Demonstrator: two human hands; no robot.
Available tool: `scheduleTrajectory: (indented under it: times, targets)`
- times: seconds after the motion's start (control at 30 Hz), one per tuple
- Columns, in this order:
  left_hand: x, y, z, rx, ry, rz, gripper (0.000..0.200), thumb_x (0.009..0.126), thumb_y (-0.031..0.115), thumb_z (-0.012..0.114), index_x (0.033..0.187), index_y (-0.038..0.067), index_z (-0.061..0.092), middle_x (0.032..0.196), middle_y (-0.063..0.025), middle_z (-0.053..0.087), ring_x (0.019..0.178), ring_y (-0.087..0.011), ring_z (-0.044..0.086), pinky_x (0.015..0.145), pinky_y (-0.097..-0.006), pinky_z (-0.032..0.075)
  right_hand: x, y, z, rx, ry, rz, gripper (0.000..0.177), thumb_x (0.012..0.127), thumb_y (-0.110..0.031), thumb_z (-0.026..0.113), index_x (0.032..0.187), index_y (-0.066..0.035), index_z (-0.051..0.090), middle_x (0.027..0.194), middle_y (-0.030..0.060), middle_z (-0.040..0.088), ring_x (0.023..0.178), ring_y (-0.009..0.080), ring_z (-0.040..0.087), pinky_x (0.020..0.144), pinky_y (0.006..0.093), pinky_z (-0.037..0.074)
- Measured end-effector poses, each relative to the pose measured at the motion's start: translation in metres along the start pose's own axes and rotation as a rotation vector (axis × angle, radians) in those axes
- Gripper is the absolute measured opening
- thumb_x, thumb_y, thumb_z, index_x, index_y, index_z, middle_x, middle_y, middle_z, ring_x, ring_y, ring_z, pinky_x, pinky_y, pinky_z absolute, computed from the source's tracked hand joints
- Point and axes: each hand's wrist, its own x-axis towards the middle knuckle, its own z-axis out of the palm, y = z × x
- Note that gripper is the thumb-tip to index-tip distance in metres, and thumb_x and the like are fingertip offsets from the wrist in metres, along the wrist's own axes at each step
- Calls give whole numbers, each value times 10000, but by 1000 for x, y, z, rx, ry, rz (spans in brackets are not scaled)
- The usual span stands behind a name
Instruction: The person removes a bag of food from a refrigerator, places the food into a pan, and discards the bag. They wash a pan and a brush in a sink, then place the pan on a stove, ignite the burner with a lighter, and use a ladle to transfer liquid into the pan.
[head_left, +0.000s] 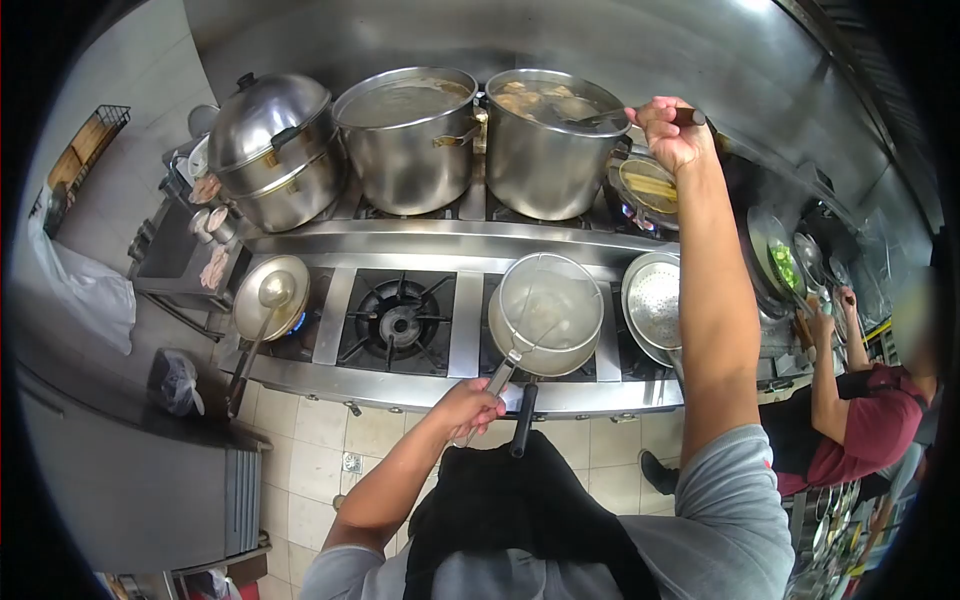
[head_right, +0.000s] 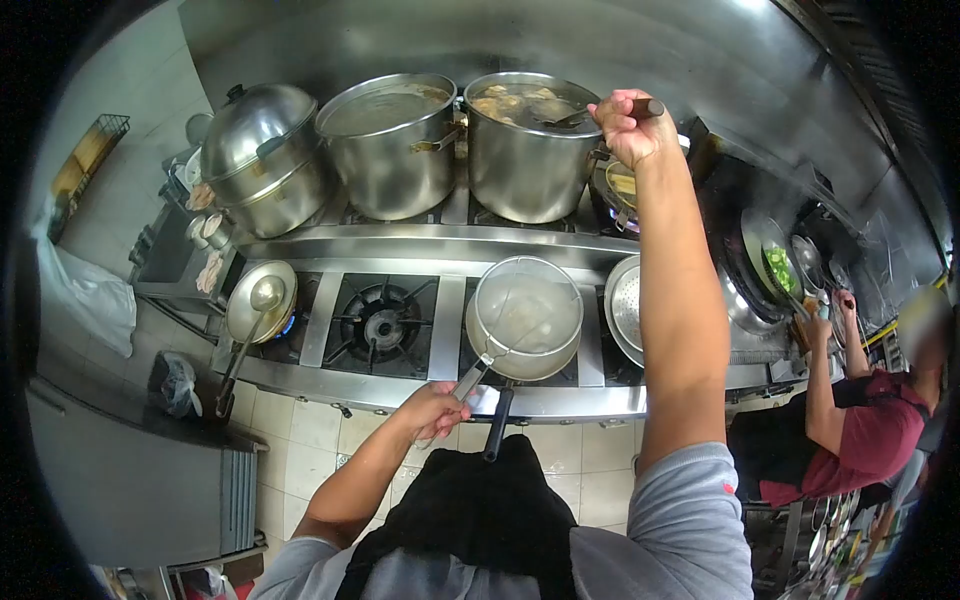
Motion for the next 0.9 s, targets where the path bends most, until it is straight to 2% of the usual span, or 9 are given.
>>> scheduleTrajectory:
  times: [0.13, 0.2, 0.47, 0.53, 0.57, 0.63, 0.83, 0.9]
  targets:
    - [-4, 3, -1, -9, -22, -3, 279, 759, -33, 468, 1021, 52, 513, 729, -66, 573, 406, -58, 420, 329, -225, 377, -7, 3, 16, 3, 40, -36, 660, 719, 31, 493, 1239, 178, 113, 601, 92, 451, 445, 164, 467, 328, 226, 331]
    - [-5, 4, -3, -13, -60, -3, 208, 764, -8, 498, 957, 51, 450, 728, -76, 564, 418, -75, 419, 360, -252, 403, -11, 4, 22, 22, 51, -40, 661, 720, 29, 492, 1236, 179, 108, 599, 95, 445, 443, 164, 464, 327, 227, 330]
    - [-7, 8, -7, -1, -60, -10, 209, 763, -11, 509, 953, 51, 448, 746, -82, 569, 425, -73, 426, 352, -250, 399, -22, 7, 34, 31, 42, -56, 624, 722, 50, 493, 1209, 180, 124, 596, 92, 429, 440, 155, 461, 322, 217, 321]
    - [-7, 8, -9, 6, -58, -11, 209, 761, -12, 511, 951, 48, 448, 747, -84, 569, 425, -73, 428, 349, -248, 398, -26, 8, 37, 58, 24, -51, 700, 767, 44, 486, 1297, 119, 36, 657, 128, 473, 478, 171, 444, 316, 219, 350]
    - [-6, 8, -10, 2, -61, -14, 211, 759, -13, 512, 950, 46, 446, 747, -86, 568, 425, -73, 429, 347, -246, 397, -27, 9, 37, 58, 24, -53, 700, 767, 44, 486, 1297, 119, 36, 657, 128, 473, 478, 171, 444, 316, 219, 350]
    - [-7, 9, -10, -2, -64, -18, 213, 756, -14, 514, 950, 43, 445, 748, -88, 567, 425, -73, 430, 344, -244, 396, -33, 15, 44, 32, 34, -79, 565, 730, 50, 502, 1173, 171, 171, 592, 75, 434, 441, 148, 461, 317, 210, 320]
    - [-5, 16, -12, 20, -65, -20, 255, 751, -25, 499, 991, 25, 429, 751, -96, 555, 424, -86, 426, 347, -258, 396, -63, 33, 60, 44, 8, -93, 562, 745, 47, 506, 1177, 177, 172, 596, 75, 431, 446, 142, 452, 314, 198, 314]
    - [-4, 18, -11, 47, -24, -29, 335, 762, -9, 489, 1094, 16, 451, 764, -79, 558, 420, -66, 410, 345, -240, 365, -77, 42, 62, 33, -23, -115, 566, 748, 47, 507, 1177, 190, 167, 600, 76, 434, 453, 141, 449, 315, 198, 315]
